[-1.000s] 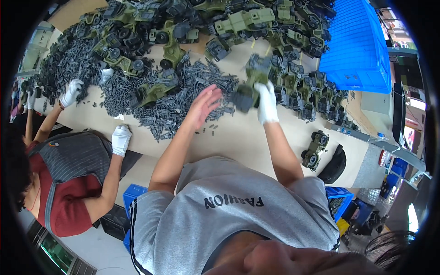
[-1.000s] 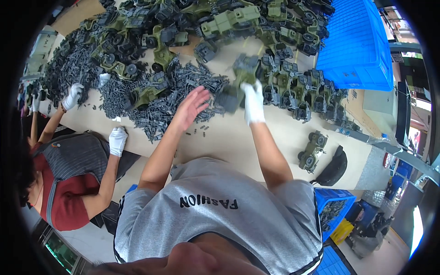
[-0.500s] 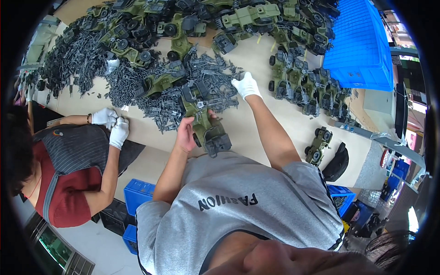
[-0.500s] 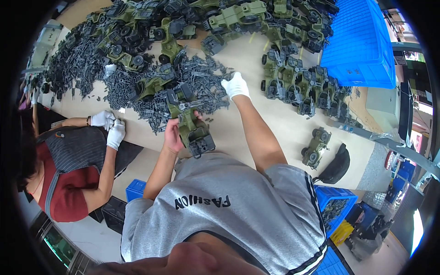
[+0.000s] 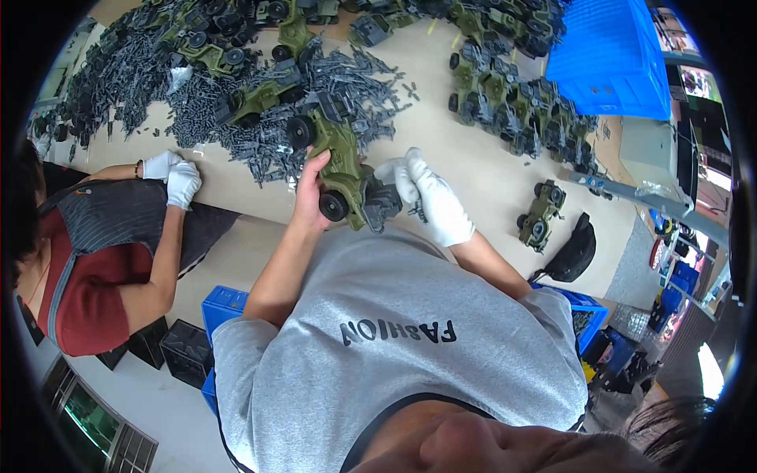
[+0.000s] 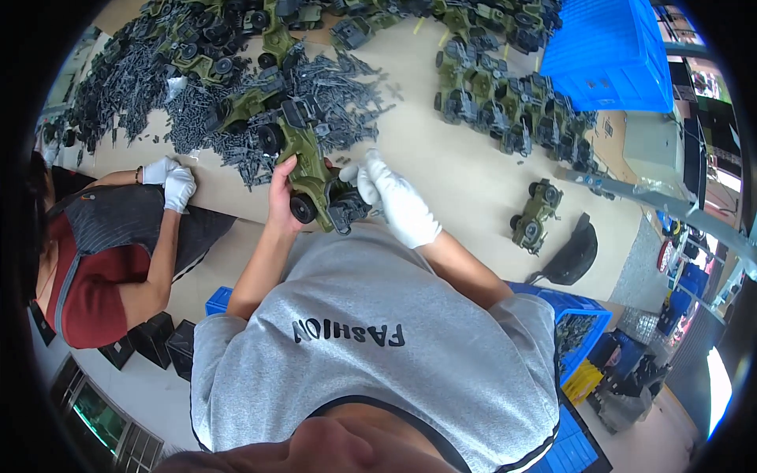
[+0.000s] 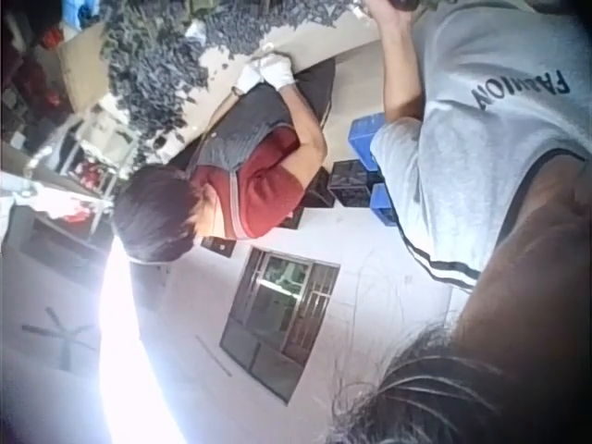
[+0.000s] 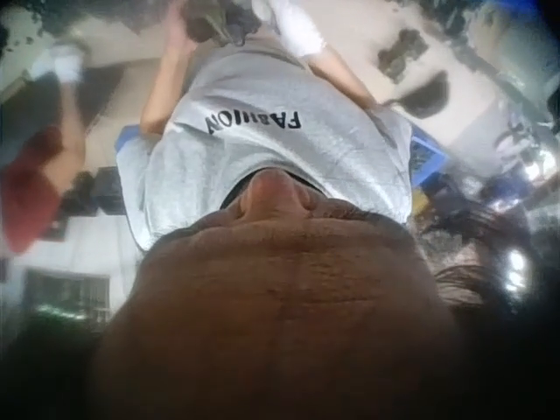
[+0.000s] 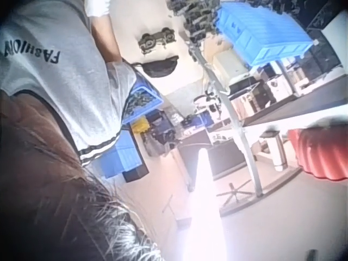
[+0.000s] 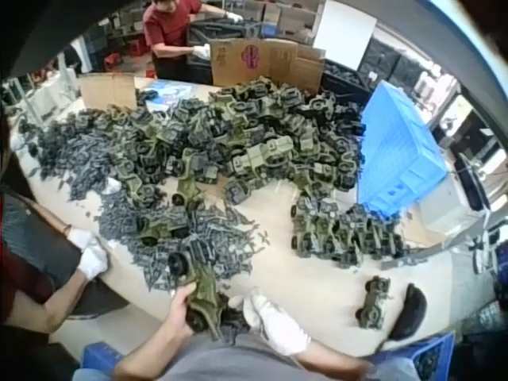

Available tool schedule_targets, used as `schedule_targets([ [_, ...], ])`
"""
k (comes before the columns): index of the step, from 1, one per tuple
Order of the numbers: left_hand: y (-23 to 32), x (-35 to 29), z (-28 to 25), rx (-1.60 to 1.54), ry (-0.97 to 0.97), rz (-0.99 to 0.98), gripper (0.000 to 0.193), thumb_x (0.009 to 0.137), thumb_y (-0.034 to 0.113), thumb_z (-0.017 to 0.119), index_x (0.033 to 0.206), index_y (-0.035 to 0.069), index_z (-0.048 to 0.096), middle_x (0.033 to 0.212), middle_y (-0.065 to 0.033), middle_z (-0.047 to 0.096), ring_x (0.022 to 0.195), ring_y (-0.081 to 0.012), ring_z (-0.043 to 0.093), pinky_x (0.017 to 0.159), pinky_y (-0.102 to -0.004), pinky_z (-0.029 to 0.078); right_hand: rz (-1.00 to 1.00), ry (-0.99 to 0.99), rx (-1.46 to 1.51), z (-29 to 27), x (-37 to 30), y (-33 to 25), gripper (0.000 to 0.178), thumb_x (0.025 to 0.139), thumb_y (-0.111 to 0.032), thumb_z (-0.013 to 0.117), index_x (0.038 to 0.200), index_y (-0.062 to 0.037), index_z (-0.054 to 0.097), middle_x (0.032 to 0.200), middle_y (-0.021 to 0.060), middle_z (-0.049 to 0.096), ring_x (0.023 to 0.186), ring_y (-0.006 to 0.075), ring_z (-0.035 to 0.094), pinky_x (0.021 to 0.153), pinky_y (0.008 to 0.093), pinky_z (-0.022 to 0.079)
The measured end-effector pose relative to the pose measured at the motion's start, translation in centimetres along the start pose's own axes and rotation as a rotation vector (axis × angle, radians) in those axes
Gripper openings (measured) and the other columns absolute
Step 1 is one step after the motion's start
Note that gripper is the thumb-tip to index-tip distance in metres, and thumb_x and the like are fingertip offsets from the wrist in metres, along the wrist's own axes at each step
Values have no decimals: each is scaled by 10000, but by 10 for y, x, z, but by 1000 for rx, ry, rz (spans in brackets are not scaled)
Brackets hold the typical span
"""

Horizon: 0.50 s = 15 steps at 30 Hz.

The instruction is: The person assembles plastic toy cars by hand, attaching car parts and plastic components to them at a factory workbench.

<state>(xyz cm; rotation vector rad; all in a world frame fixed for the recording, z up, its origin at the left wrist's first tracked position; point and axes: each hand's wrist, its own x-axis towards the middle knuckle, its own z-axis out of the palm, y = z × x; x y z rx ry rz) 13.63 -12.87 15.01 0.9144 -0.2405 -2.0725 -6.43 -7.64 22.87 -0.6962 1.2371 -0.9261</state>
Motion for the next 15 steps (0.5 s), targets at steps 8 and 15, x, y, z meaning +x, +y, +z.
schedule_targets([
  [8,-14,-30,25,82,-56,46,369,949,286,538,1249,72,557,1060,-142,677,948,-246,681,833,-372,571,18,74,9,0,-30,15,630,1080,-497,261,1116,11,633,684,-64,349,668,78,329,713,238,337],
  [15,-17,-54,53,98,-49,116,368,954,165,533,1315,130,469,1164,-75,610,1016,-209,640,844,-362,557,-298,106,-204,0,-49,35,609,1085,-477,215,1127,7,583,784,-10,491,744,92,460,749,249,404],
])
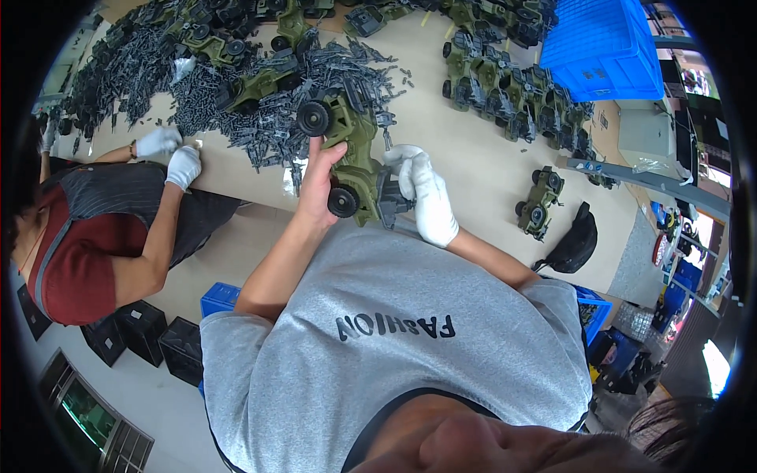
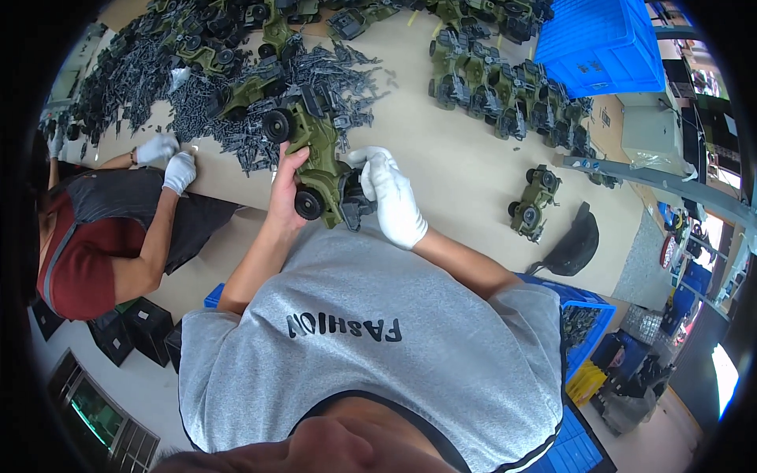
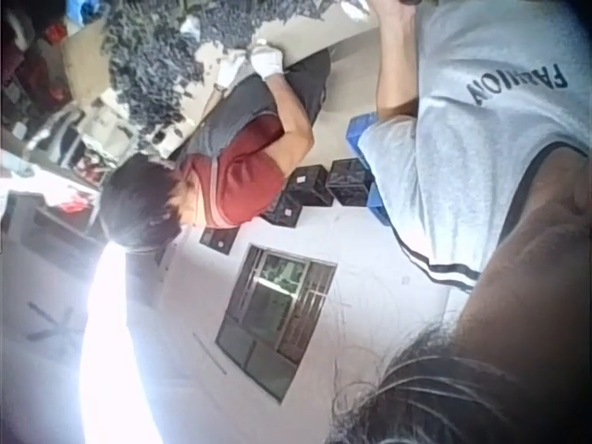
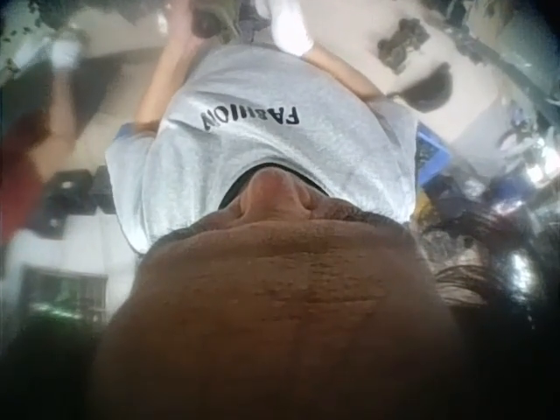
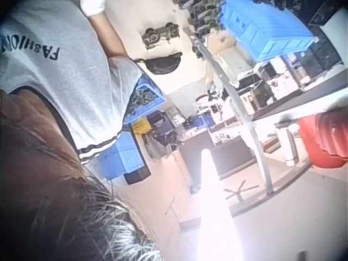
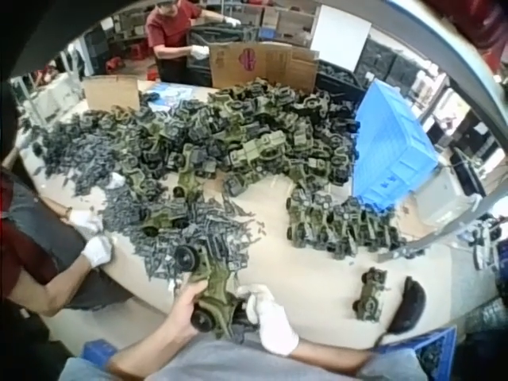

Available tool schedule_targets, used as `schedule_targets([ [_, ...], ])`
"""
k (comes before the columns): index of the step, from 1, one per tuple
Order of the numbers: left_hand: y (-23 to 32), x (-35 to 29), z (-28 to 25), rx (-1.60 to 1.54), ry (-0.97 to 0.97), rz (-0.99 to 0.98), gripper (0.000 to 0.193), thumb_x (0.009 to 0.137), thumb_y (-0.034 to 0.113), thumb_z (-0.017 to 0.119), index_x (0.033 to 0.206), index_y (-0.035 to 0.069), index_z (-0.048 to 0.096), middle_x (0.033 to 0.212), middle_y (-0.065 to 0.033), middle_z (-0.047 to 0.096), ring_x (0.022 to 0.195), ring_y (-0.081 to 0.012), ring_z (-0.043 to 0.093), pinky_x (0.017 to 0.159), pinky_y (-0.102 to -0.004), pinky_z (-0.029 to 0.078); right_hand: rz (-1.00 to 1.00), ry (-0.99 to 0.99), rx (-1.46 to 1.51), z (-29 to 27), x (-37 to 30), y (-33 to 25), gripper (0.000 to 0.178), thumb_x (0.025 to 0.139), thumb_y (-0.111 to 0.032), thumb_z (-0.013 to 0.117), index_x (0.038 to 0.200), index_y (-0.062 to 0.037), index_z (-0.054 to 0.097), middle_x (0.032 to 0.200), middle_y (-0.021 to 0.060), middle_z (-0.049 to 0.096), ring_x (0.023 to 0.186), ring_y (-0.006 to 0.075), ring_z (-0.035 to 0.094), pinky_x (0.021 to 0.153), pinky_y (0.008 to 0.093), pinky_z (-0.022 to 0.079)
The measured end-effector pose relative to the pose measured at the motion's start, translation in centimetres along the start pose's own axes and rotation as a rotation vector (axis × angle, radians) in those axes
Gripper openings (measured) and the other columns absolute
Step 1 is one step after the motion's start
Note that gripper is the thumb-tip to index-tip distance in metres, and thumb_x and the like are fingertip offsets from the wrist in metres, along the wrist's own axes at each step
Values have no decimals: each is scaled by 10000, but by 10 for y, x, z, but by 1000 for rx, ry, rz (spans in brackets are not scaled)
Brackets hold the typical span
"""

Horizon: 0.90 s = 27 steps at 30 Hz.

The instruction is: The person assembles plastic toy cars by hand, attaching car parts and plastic components to them at a factory workbench.

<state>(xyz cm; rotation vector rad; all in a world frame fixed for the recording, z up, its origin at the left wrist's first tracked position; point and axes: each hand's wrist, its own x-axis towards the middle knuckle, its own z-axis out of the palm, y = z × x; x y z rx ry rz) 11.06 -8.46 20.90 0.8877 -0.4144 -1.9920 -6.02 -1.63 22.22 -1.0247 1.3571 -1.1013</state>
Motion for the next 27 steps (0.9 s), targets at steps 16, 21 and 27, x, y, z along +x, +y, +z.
schedule_targets([
  [16,-36,20,38,312,-82,-153,456,955,77,518,1397,89,407,1248,-80,565,1147,-169,563,964,-325,479,159,210,272,-38,-20,79,713,1051,-571,250,1461,-9,408,1422,143,498,1272,233,505,1077,385,411],
  [21,-223,121,0,1027,-523,-157,784,982,589,464,1457,-27,372,1449,-201,459,1379,-289,397,1166,-385,271,389,326,381,-130,-50,107,543,1014,-444,489,1392,-54,512,1213,70,627,1013,160,625,843,324,521],
  [27,-121,118,13,1318,-593,473,425,852,187,675,1256,66,623,1232,-187,633,1177,-353,584,1020,-401,457,406,770,-242,-237,-82,151,536,939,-333,655,1337,7,542,1268,117,595,1144,212,566,1016,326,432],
])
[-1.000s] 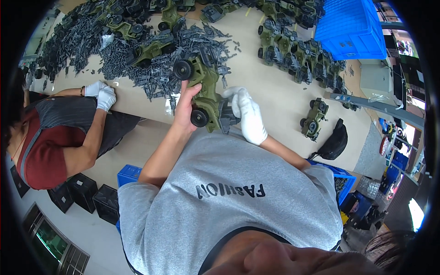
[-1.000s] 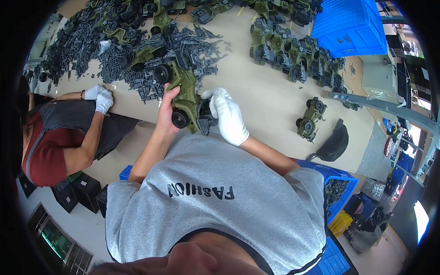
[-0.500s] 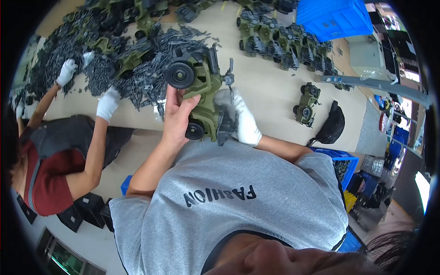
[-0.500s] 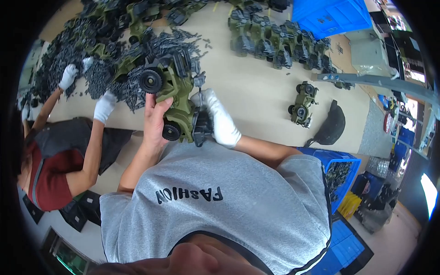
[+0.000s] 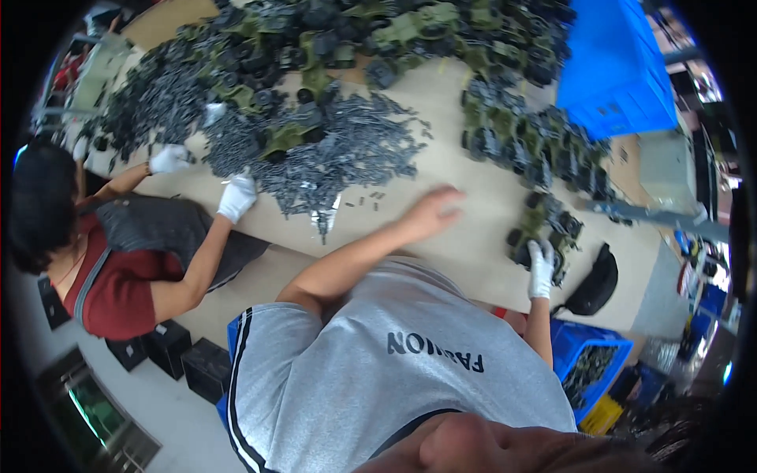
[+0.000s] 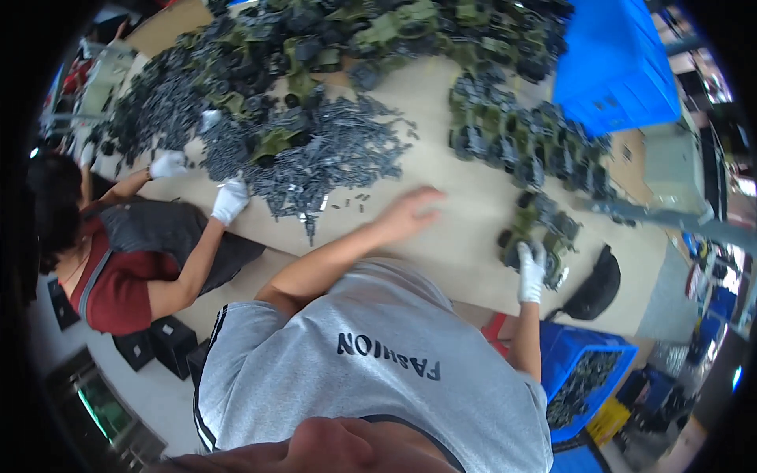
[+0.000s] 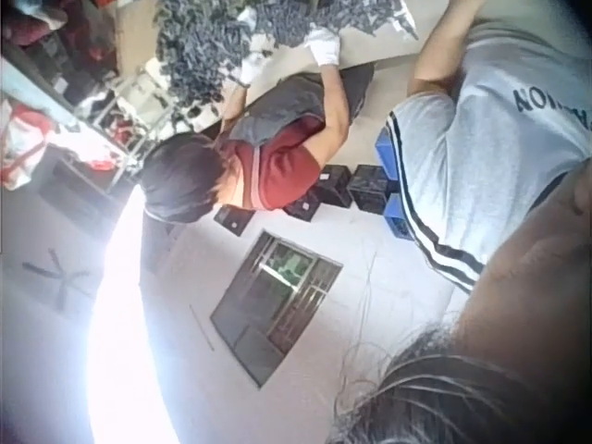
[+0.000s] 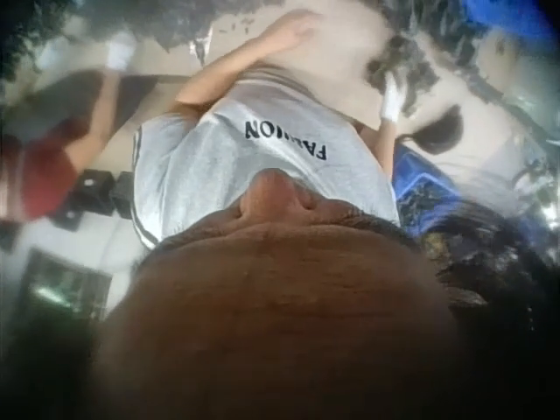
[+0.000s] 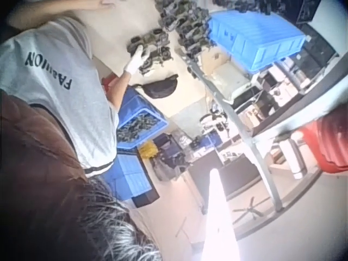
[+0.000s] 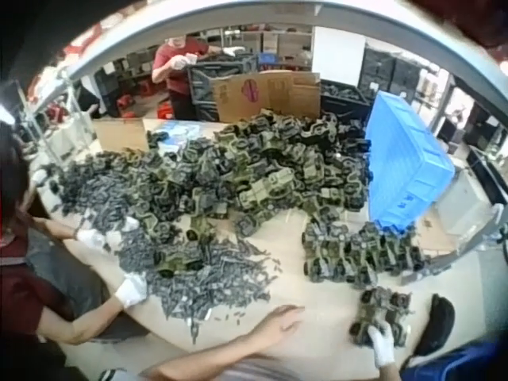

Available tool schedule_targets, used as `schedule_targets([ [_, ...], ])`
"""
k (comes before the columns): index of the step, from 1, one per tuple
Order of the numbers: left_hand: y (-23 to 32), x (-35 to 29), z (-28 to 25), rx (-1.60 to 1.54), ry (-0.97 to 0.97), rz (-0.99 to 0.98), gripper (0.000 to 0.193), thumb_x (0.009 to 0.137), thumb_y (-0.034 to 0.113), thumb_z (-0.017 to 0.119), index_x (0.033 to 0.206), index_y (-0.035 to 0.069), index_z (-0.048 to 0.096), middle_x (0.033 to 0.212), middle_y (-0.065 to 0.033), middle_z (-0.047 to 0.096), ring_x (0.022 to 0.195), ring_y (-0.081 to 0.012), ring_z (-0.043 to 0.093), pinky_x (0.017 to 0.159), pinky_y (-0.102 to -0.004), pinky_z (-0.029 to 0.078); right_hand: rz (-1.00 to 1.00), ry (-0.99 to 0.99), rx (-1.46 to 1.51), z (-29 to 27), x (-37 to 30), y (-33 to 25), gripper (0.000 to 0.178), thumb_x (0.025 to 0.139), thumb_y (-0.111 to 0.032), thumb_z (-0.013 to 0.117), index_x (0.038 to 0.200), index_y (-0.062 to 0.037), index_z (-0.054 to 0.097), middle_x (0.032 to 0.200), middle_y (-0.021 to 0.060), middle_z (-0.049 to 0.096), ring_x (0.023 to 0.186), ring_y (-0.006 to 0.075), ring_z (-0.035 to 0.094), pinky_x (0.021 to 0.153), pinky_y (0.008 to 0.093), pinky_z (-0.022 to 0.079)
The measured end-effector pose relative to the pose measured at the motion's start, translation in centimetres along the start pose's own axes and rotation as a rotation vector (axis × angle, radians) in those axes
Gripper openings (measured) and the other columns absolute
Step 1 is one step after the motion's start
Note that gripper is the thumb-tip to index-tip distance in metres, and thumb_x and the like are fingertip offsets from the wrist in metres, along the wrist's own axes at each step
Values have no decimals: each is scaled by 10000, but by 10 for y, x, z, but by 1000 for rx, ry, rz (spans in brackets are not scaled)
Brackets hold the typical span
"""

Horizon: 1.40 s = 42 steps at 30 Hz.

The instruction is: The person assembles plastic toy cars by hand, attaching car parts and plastic components to them at a factory workbench.

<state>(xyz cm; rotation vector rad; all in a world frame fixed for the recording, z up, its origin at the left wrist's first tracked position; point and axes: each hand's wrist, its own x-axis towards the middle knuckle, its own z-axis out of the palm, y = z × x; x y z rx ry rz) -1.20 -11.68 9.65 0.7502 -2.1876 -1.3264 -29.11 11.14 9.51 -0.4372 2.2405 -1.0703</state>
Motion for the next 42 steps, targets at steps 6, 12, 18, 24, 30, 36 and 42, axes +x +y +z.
schedule_targets([
  [6,-96,-50,-253,1130,458,-411,675,732,175,774,1350,85,519,1398,-99,509,1350,-306,428,1094,-612,279,-736,621,-623,40,15,-55,600,797,-186,798,1297,10,530,1200,232,586,1077,367,594,952,454,482],
  [12,-150,-36,-340,1010,-263,-719,836,699,486,799,1419,167,520,1486,-61,453,1394,-266,403,1114,-588,291,-837,-274,-500,208,15,-130,172,924,-225,653,1018,-85,686,872,181,683,809,399,659,731,436,545],
  [18,-162,-12,-370,888,-434,-847,867,647,619,758,1376,185,576,1414,-74,531,1328,-278,479,1096,-552,324,-870,-462,-767,308,22,-162,295,859,-371,684,996,-110,671,977,132,689,835,354,674,738,491,531],
  [24,-153,-19,-387,620,-377,-843,872,638,588,815,1313,88,586,1286,-144,615,1178,-277,582,1011,-361,441,-1059,-357,-978,316,28,-149,235,809,-338,709,894,-130,636,931,97,670,834,318,671,708,455,521],
  [30,-93,-47,-352,-220,162,-689,780,797,450,806,1341,-3,479,1151,-80,640,1098,-169,577,930,-302,461,-1041,-235,-848,284,35,-124,183,871,-289,674,922,-117,637,877,139,655,795,319,656,697,446,524],
  [36,-51,-90,-244,-1197,366,-401,558,974,283,609,1449,88,391,1399,-134,536,1227,-260,572,1032,-429,493,-153,-503,159,250,38,-65,288,978,-311,597,1132,-69,602,834,123,607,796,272,654,764,403,562],
  [42,-14,-105,-126,-1454,352,-518,459,978,200,593,1380,32,448,1301,-182,589,1203,-290,582,1026,-452,493,572,-851,657,173,-61,-136,359,1030,-384,518,1183,-64,575,925,55,577,802,220,624,780,421,570],
])
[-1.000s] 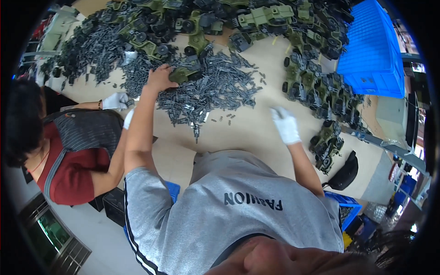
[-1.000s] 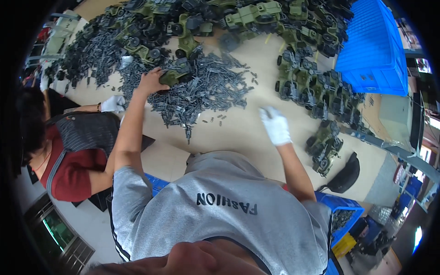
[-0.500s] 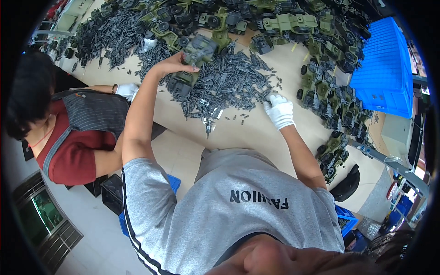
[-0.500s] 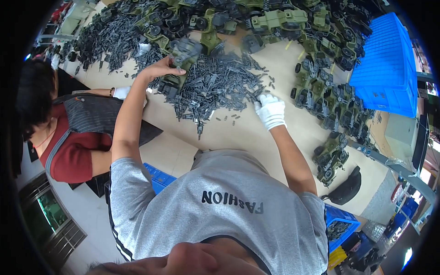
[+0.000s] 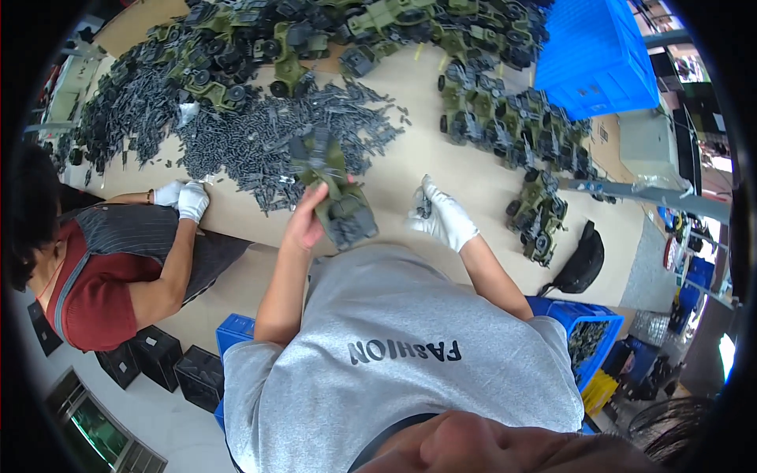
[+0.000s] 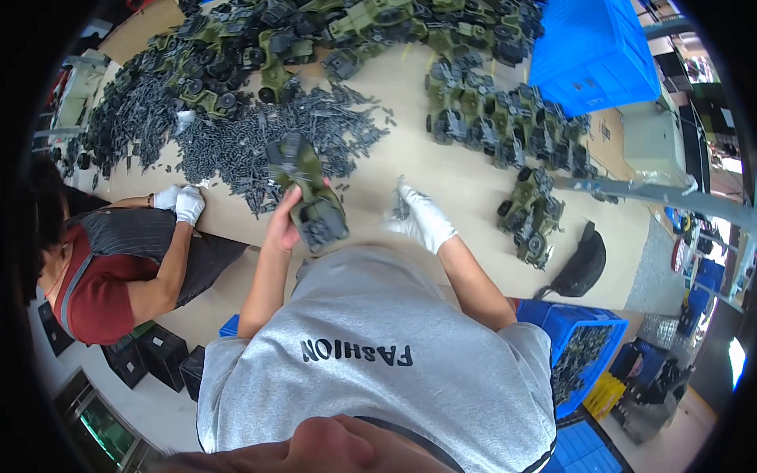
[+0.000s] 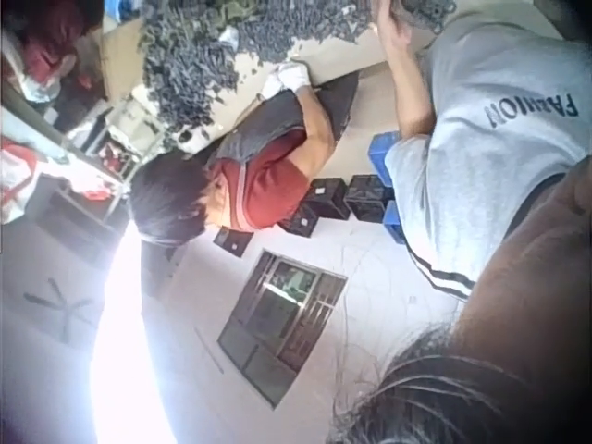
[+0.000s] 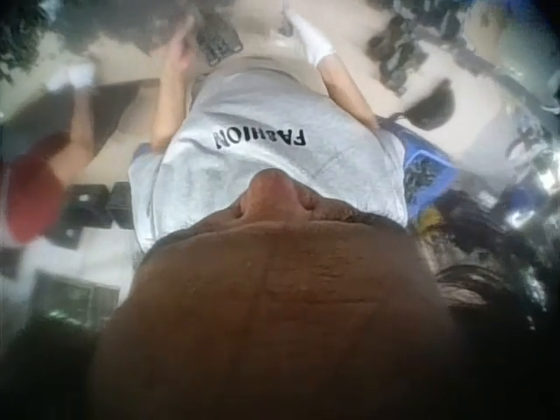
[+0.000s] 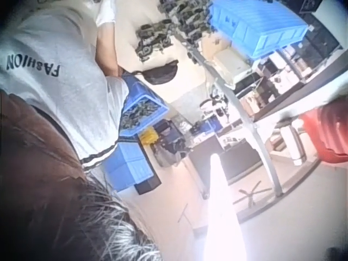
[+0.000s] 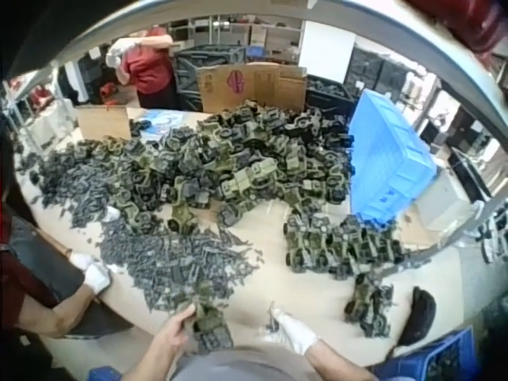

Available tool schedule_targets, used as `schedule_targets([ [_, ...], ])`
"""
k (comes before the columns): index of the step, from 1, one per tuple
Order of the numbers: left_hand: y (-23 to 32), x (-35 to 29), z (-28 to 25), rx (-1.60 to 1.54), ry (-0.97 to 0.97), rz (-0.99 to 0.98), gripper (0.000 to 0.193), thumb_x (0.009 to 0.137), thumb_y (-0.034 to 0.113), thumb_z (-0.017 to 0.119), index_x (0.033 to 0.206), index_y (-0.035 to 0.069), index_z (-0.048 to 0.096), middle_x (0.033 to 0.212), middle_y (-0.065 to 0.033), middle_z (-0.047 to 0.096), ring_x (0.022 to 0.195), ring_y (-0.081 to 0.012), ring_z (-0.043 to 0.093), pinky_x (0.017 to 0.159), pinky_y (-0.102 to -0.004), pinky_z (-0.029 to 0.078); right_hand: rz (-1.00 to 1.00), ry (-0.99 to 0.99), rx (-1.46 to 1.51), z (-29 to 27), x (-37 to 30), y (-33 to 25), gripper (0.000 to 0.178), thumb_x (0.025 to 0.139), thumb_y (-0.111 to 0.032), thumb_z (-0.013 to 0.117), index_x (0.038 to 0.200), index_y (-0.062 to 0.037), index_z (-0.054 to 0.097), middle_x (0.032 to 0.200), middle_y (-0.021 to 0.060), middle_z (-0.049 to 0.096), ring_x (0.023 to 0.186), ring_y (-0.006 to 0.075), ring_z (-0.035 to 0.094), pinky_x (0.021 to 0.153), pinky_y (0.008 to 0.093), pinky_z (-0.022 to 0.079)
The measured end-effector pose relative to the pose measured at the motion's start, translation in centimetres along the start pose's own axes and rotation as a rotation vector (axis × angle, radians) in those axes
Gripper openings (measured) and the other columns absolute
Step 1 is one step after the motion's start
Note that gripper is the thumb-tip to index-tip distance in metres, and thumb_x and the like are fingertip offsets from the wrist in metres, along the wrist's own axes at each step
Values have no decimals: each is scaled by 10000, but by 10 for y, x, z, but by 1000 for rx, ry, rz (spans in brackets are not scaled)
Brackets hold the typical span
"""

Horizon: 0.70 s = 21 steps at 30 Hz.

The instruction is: The person assembles plastic toy cars by hand, attaching car parts and plastic components to them at a factory workbench.

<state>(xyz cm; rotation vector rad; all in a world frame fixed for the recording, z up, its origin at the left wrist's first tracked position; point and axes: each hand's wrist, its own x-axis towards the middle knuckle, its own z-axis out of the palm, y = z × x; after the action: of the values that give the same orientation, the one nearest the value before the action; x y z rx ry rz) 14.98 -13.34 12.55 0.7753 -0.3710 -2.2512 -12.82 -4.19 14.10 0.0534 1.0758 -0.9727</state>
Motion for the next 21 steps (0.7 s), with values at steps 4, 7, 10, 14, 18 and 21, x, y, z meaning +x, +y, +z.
schedule_targets([
  [4,-37,-16,13,137,125,-146,328,957,247,625,1187,14,603,1148,-130,653,1100,-281,629,969,-442,519,-218,-47,-392,15,-53,0,494,1070,-441,379,1259,-35,588,860,-1,517,781,118,496,741,291,476],
  [7,-43,-20,47,63,164,-76,289,942,192,651,1180,57,555,1038,-125,671,921,-237,682,829,-384,580,-313,-112,-626,46,-90,-6,545,1081,-449,327,1280,-26,606,792,-36,481,743,90,420,709,240,393],
  [10,-47,-22,57,42,155,-97,286,958,216,631,1190,75,543,1028,-138,673,915,-229,679,779,-360,576,-344,-72,-561,50,-86,14,572,1085,-451,300,1322,-20,592,763,-46,461,724,85,391,704,227,362],
  [14,-48,-27,68,53,129,-76,323,957,211,632,1233,103,503,1011,-122,668,916,-229,678,782,-363,578,-444,-28,-596,53,-91,22,587,1083,-471,288,1158,-3,634,748,-53,429,723,76,366,715,238,353],
  [18,-48,-28,79,27,142,-65,449,937,154,658,1312,137,411,1083,-91,623,919,-226,668,780,-370,583,-744,-20,-653,52,-100,33,494,1094,-376,303,1264,5,568,754,-22,447,718,78,408,739,235,386],
  [21,-45,-34,105,122,172,96,222,942,153,655,1133,83,566,962,-106,670,850,-202,684,755,-341,586,-783,-33,-764,39,-98,41,456,1096,-351,297,1248,-1,547,763,-18,431,705,83,401,764,245,389],
])
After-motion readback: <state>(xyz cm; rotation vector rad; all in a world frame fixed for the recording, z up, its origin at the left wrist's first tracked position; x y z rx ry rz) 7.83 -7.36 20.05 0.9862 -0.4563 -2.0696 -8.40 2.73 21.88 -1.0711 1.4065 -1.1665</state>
